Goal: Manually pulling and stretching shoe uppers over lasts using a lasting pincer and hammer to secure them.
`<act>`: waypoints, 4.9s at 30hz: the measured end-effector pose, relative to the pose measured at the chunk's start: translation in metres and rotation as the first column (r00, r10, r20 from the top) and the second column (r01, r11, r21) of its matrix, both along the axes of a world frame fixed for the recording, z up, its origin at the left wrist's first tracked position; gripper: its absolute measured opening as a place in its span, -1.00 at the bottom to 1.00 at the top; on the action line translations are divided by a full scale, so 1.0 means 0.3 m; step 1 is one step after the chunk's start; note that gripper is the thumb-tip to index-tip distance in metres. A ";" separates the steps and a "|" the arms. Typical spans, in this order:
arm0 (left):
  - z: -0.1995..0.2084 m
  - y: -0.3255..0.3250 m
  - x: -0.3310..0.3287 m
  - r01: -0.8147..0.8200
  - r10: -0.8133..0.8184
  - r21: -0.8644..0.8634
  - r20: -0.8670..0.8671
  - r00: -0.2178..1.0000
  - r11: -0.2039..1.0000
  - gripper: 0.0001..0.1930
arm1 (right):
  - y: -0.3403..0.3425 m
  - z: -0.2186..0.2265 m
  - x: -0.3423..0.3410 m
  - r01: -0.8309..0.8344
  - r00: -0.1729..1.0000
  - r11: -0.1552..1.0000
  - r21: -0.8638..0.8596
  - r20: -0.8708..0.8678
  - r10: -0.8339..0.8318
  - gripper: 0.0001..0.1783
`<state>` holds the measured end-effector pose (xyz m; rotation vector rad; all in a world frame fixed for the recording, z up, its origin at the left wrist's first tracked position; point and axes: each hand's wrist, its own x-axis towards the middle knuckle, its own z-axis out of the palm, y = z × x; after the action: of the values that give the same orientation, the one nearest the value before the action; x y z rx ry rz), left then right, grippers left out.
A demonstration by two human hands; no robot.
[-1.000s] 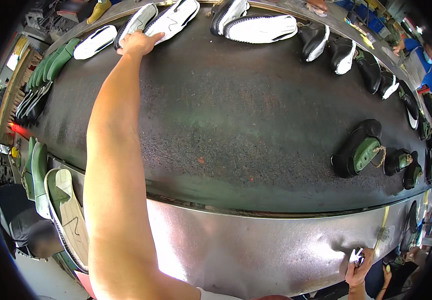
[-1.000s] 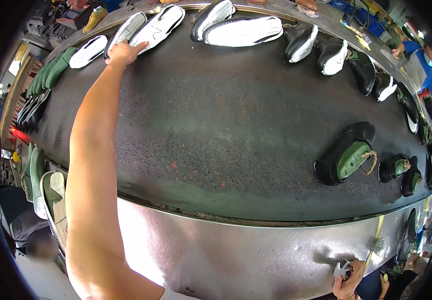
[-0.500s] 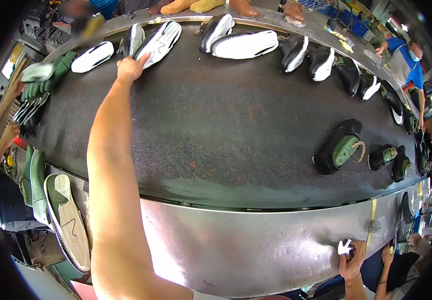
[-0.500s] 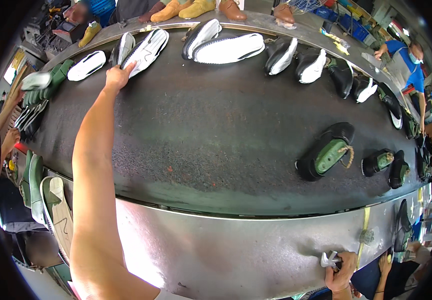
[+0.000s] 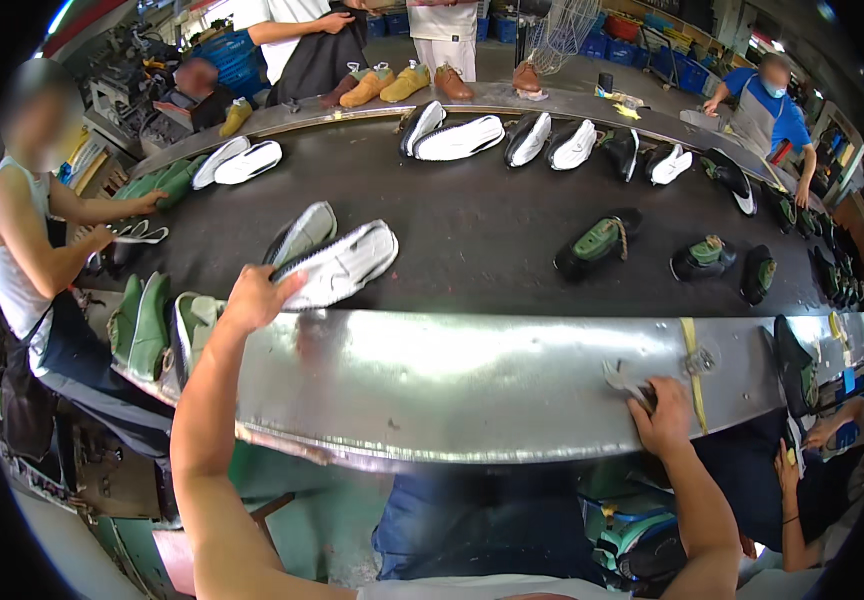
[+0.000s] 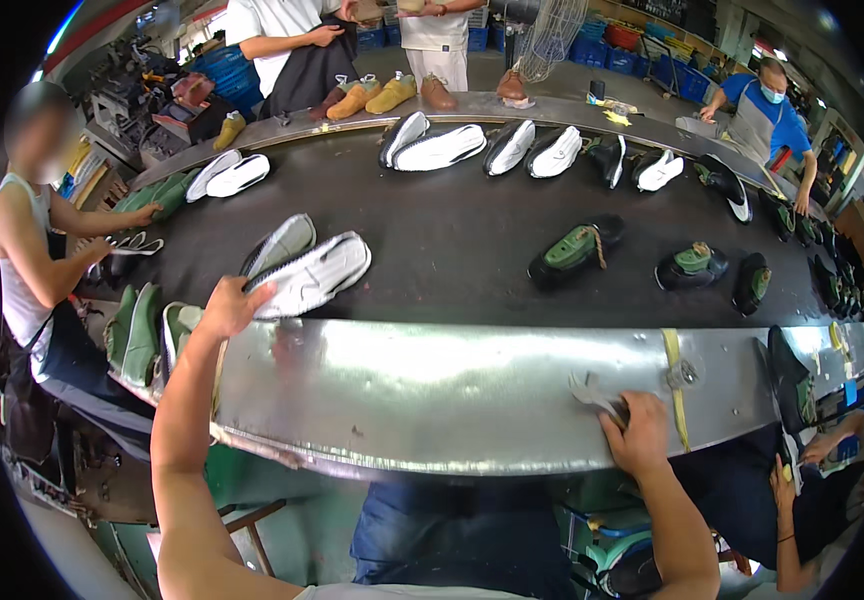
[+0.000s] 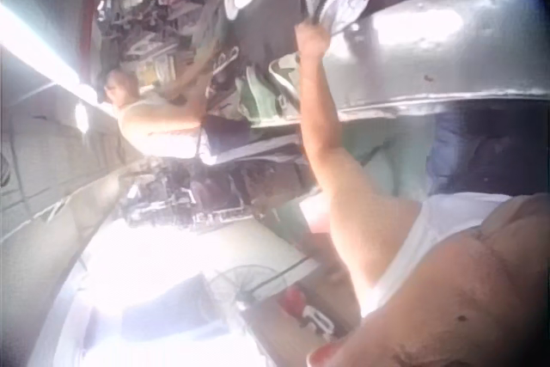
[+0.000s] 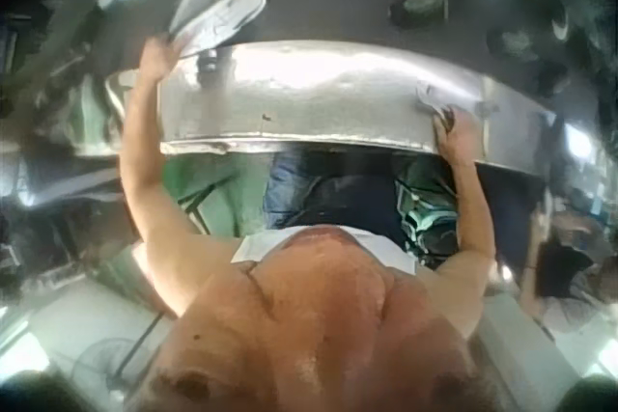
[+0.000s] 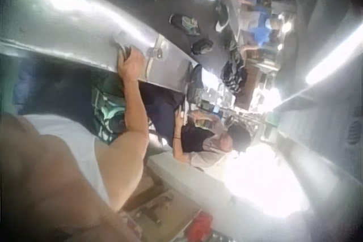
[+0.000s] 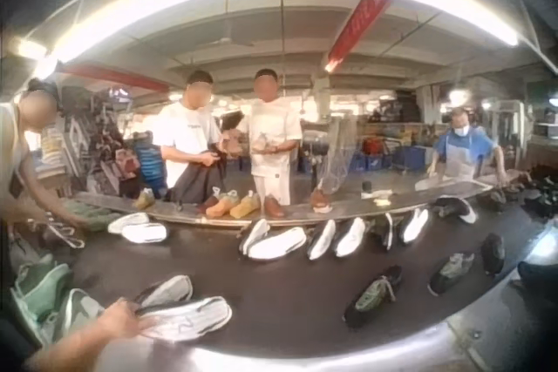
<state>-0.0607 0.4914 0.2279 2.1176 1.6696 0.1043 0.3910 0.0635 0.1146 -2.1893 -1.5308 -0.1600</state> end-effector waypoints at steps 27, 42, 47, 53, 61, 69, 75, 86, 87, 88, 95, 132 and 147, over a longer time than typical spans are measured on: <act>-0.297 -0.634 -0.108 -0.112 0.032 0.221 0.338 0.940 0.969 -0.27 | -0.080 -0.095 -0.101 -0.072 0.992 0.957 0.281 0.117 0.040 -0.51; -0.688 -1.746 -0.040 0.564 -0.553 0.165 0.539 0.635 0.809 -0.30 | -0.517 -0.350 -0.467 -0.330 -0.066 0.939 -0.096 -0.990 -0.125 -0.51; -0.591 -1.625 0.058 0.387 -0.016 -0.358 0.717 0.697 0.850 -0.69 | -0.510 -0.193 -0.544 -0.344 0.074 0.938 -0.036 -0.997 -0.011 -0.49; -0.528 -1.488 0.069 0.753 -0.897 0.490 0.282 0.340 0.439 -0.89 | -0.458 -0.108 -0.597 -0.441 0.361 0.889 -0.119 -0.931 0.054 -0.48; -0.479 -1.350 -0.047 0.914 -0.724 0.175 0.671 0.162 0.367 -0.81 | -0.413 -0.082 -0.602 -0.523 0.227 0.851 -0.053 -0.971 0.080 -0.48; -0.533 -1.370 -0.096 0.237 -0.004 -0.160 0.819 0.573 0.958 -0.17 | -0.322 -0.046 -0.699 -0.313 0.542 0.918 -0.242 -0.840 -0.037 -0.37; -0.469 -1.524 0.037 0.386 -0.211 -0.031 0.796 0.567 0.922 -0.11 | -0.273 0.012 -0.778 -0.456 0.275 0.879 -0.141 -0.961 -0.012 -0.50; -0.581 -1.425 -0.088 0.514 -0.008 -0.180 0.940 0.342 0.839 -0.43 | -0.578 -0.012 -0.851 -0.603 0.241 0.787 -0.135 -0.970 0.019 -0.57; -0.588 -1.426 -0.085 0.522 -0.013 -0.178 0.940 0.341 0.834 -0.43 | -0.557 -0.003 -0.852 -0.626 0.255 0.766 -0.146 -0.967 0.023 -0.58; -0.596 -1.428 -0.083 0.521 0.006 -0.197 0.938 0.346 0.831 -0.42 | -0.544 0.004 -0.851 -0.650 0.269 0.743 -0.159 -0.963 0.029 -0.58; -0.544 -1.431 -0.073 0.583 -0.088 -0.190 0.906 0.414 0.790 -0.32 | -0.465 0.031 -0.793 -0.682 0.093 0.723 -0.109 -0.994 -0.061 -0.61; -0.674 -1.390 -0.071 0.168 0.299 -0.406 0.845 0.443 0.898 -0.61 | -0.382 0.044 -0.829 -0.684 0.473 0.546 -0.484 -0.864 -0.174 -0.73; -0.703 -1.293 0.024 0.401 0.360 -0.507 0.849 0.388 0.763 -0.50 | -0.351 -0.155 -0.817 -0.255 0.079 0.904 0.342 -0.925 0.372 -0.58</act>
<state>-0.0535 0.1035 0.0170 1.0707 0.7367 0.5250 0.1460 -0.0419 0.0682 -1.1507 -0.9997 1.1567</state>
